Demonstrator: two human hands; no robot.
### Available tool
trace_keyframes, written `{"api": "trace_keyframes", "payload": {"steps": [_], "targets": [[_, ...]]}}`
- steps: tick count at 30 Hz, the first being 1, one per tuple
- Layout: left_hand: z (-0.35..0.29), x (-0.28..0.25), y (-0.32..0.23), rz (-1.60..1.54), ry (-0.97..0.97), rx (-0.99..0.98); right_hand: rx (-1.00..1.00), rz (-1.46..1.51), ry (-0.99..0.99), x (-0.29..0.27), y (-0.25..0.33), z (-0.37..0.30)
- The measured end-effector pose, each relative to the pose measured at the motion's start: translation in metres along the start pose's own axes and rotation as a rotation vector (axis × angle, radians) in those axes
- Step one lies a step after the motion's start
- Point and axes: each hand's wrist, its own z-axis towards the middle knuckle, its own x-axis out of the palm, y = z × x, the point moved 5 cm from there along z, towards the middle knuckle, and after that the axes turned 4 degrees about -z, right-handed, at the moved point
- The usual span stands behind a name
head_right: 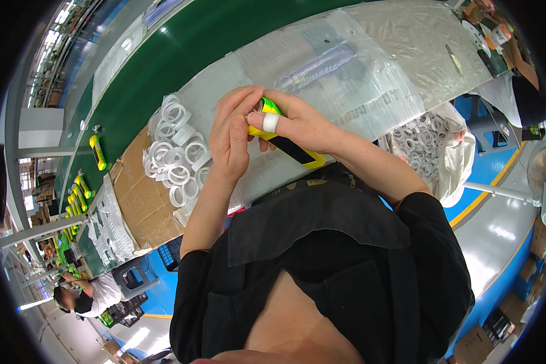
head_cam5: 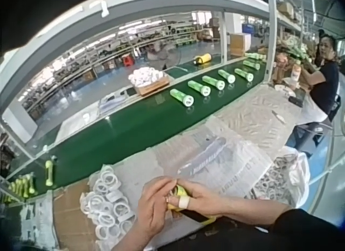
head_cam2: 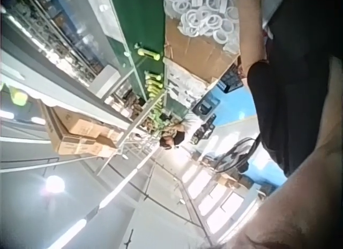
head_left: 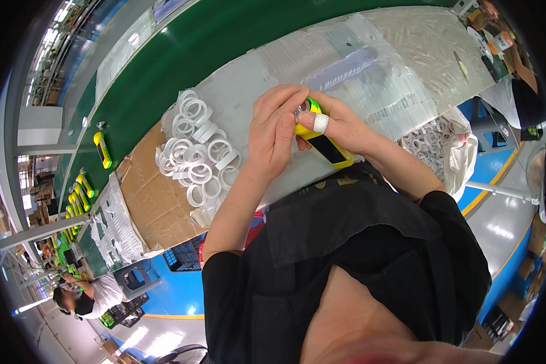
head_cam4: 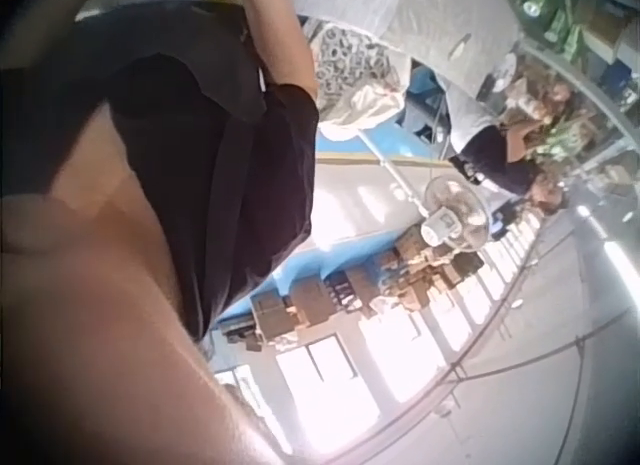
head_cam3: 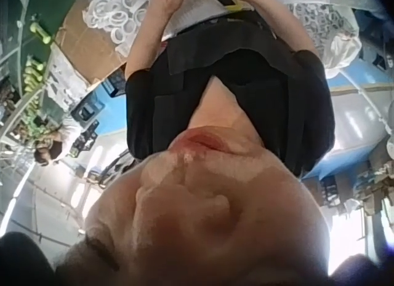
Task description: Manually attaching plastic rings to the front of flashlights on a factory assembly line.
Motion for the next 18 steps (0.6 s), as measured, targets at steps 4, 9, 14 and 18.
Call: {"api": "trace_keyframes", "payload": {"steps": [4,9,14,18], "targets": [[-0.006,-0.015,0.000,0.063,-0.060,0.035,0.016,0.023,0.109,0.017,-0.005,0.017],[-0.011,-0.042,0.005,0.183,-0.098,0.078,0.111,0.104,0.159,0.037,-0.010,0.038],[-0.006,-0.103,0.016,0.466,-0.303,-0.050,-0.188,0.060,0.065,0.029,-0.001,0.083],[-0.018,-0.131,0.047,0.960,-0.058,-0.273,-0.230,-0.106,0.022,0.025,-0.012,0.094]]}}
